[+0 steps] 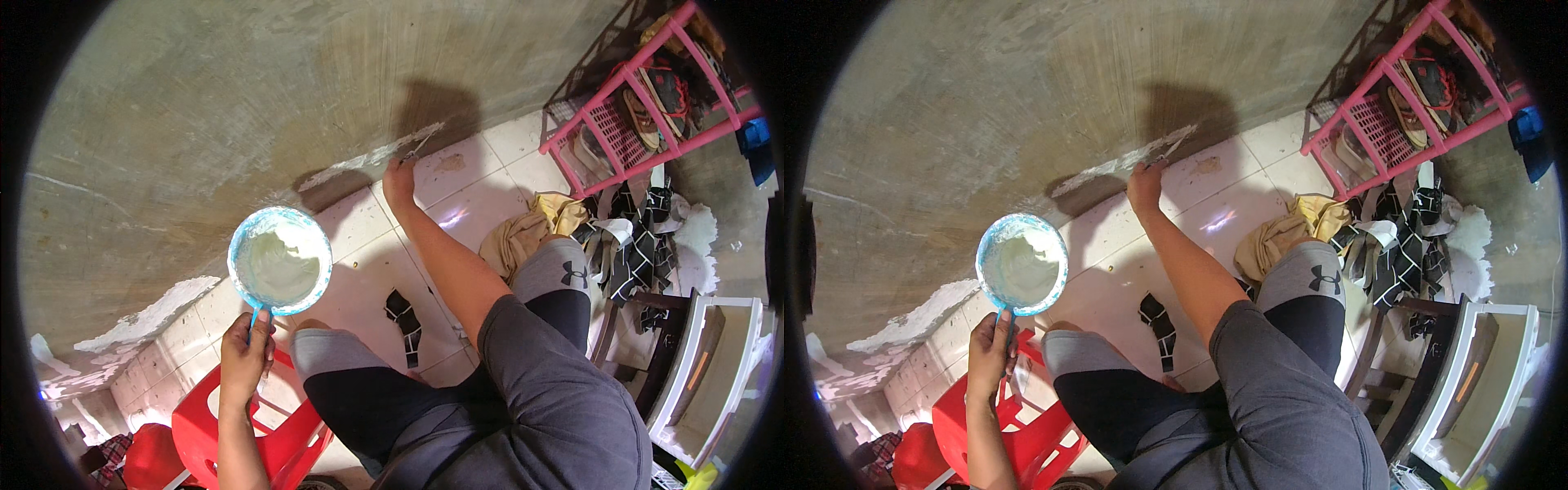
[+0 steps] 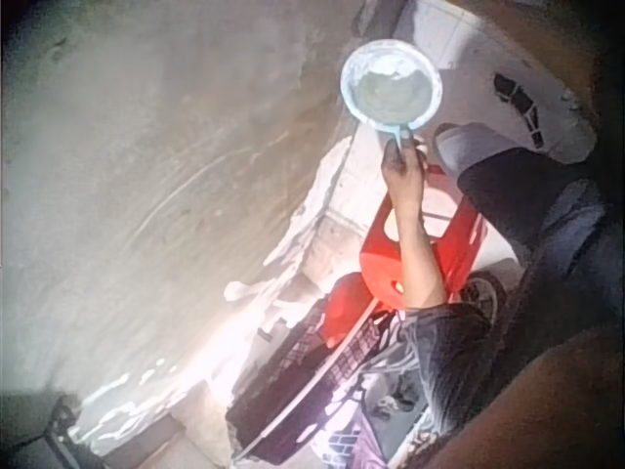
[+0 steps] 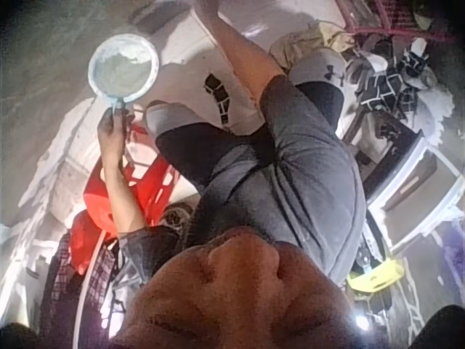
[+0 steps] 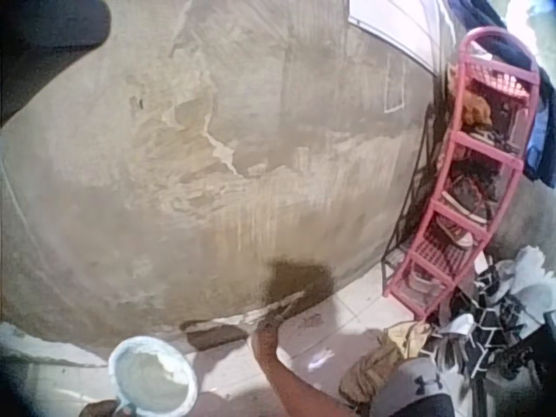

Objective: The person mixes a white substance in a small bucket and then uses a small spatula to apply the plaster to a wall.

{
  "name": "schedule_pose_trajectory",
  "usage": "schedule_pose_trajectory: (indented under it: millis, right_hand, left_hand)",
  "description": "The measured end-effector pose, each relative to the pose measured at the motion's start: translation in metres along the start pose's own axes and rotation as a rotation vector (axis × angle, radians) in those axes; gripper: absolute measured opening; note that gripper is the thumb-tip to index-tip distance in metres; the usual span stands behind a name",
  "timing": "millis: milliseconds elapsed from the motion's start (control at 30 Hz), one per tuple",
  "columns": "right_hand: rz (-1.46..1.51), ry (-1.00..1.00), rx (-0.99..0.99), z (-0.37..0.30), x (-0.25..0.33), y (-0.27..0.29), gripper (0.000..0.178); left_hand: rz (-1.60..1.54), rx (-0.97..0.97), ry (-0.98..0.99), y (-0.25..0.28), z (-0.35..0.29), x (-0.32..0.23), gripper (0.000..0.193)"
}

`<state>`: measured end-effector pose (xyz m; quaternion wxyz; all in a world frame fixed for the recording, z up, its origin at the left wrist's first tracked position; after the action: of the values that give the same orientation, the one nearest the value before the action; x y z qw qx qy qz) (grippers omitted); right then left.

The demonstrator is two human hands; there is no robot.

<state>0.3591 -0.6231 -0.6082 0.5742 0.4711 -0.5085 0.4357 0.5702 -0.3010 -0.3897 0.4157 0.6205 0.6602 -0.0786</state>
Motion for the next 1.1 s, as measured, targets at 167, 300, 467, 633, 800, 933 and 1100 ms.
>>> schedule_pose_trajectory:
  millis: [167,300,467,633,800,933,1100]
  right_hand:
    - [-0.093,0.019,0.117,-0.034,0.03,-0.05,0.079]
    - [-0.024,-0.054,0.008,-0.046,0.027,-0.034,0.076]
    - [-0.001,-0.065,-0.041,-0.005,0.003,-0.025,0.077]
    - [-0.03,-0.046,0.035,0.003,0.003,-0.062,0.083]
    - [0.007,-0.079,0.104,-0.046,0.017,-0.069,0.082]
    - [0.107,-0.066,-0.043,-0.044,0.002,-0.029,0.078]
    - [0.177,-0.117,0.011,-0.013,-0.003,-0.026,0.075]
  left_hand:
    - [0.015,-0.006,0.004,0.0,-0.001,-0.002,0.042]
    - [-0.004,-0.025,0.0,0.005,-0.001,0.004,0.041]
    - [-0.006,-0.027,0.002,0.004,-0.003,0.001,0.042]
    - [0.048,-0.015,-0.015,-0.003,0.003,-0.005,0.044]
    - [-0.015,-0.024,-0.004,0.001,-0.001,-0.001,0.041]
    - [-0.01,-0.033,-0.014,0.003,-0.001,-0.001,0.042]
    - [-0.017,-0.01,-0.011,0.004,0.001,0.002,0.043]
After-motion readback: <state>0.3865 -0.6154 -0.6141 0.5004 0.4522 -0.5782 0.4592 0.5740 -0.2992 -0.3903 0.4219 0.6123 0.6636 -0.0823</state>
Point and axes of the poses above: each hand's wrist, its own z-axis towards the middle knuckle, its own y-axis out of the back of the hand, x = y × z, the point moved 8 cm from there along z, towards the middle knuckle, and after that the axes turned 10 degrees about y, right-handed, at the moved point
